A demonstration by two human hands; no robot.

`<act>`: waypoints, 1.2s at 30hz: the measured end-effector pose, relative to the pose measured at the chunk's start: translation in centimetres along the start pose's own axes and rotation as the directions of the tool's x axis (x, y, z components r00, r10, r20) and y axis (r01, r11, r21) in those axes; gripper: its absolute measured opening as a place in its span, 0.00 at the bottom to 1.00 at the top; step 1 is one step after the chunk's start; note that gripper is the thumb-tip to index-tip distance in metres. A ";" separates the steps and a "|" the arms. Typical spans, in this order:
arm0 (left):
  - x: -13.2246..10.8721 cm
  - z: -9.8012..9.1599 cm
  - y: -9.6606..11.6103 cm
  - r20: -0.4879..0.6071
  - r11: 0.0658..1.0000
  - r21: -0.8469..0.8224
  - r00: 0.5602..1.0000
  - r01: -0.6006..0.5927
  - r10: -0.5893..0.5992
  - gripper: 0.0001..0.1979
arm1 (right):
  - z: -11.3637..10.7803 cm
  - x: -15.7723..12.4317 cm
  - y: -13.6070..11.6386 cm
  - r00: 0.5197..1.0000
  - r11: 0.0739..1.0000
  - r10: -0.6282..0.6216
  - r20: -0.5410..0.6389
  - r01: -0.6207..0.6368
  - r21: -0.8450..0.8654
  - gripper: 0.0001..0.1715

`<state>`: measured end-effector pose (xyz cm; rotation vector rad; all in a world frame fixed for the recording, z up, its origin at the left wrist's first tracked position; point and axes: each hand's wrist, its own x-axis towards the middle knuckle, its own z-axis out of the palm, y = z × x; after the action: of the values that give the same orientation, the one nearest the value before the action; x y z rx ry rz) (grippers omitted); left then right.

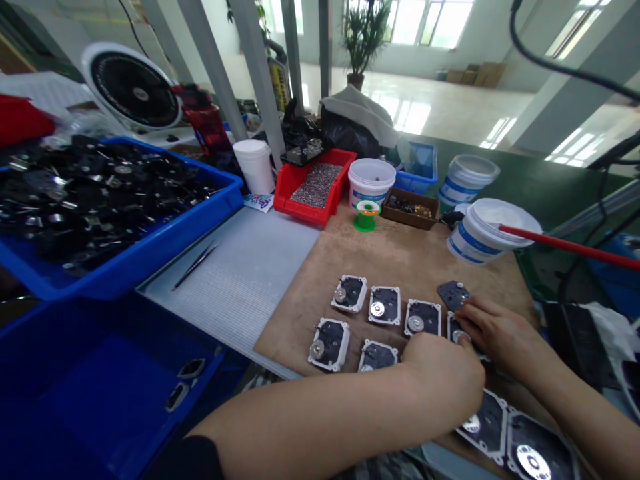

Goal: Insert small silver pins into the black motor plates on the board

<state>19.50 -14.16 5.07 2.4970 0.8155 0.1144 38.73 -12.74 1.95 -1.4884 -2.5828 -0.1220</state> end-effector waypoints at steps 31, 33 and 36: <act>-2.5 -1.2 1.2 0.337 -0.785 -0.620 0.906 0.009 -0.256 0.17 | -6.6 0.1 -11.3 0.943 0.999 -0.002 -0.334 -0.014 -0.044 0.17; -2.5 -1.2 1.1 0.345 -0.781 -0.623 0.907 0.028 -0.243 0.18 | -6.4 0.1 -11.1 0.955 0.999 -0.009 -0.298 -0.005 -0.048 0.17; -2.5 -1.1 1.0 0.389 -0.751 -0.656 0.884 0.069 -0.259 0.21 | -6.0 -0.1 -11.2 0.970 0.998 -0.032 -0.242 0.017 -0.066 0.17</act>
<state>17.74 -15.87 6.69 0.0372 0.6085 0.5662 29.70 -19.31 7.93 -1.3664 -2.4217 -0.3687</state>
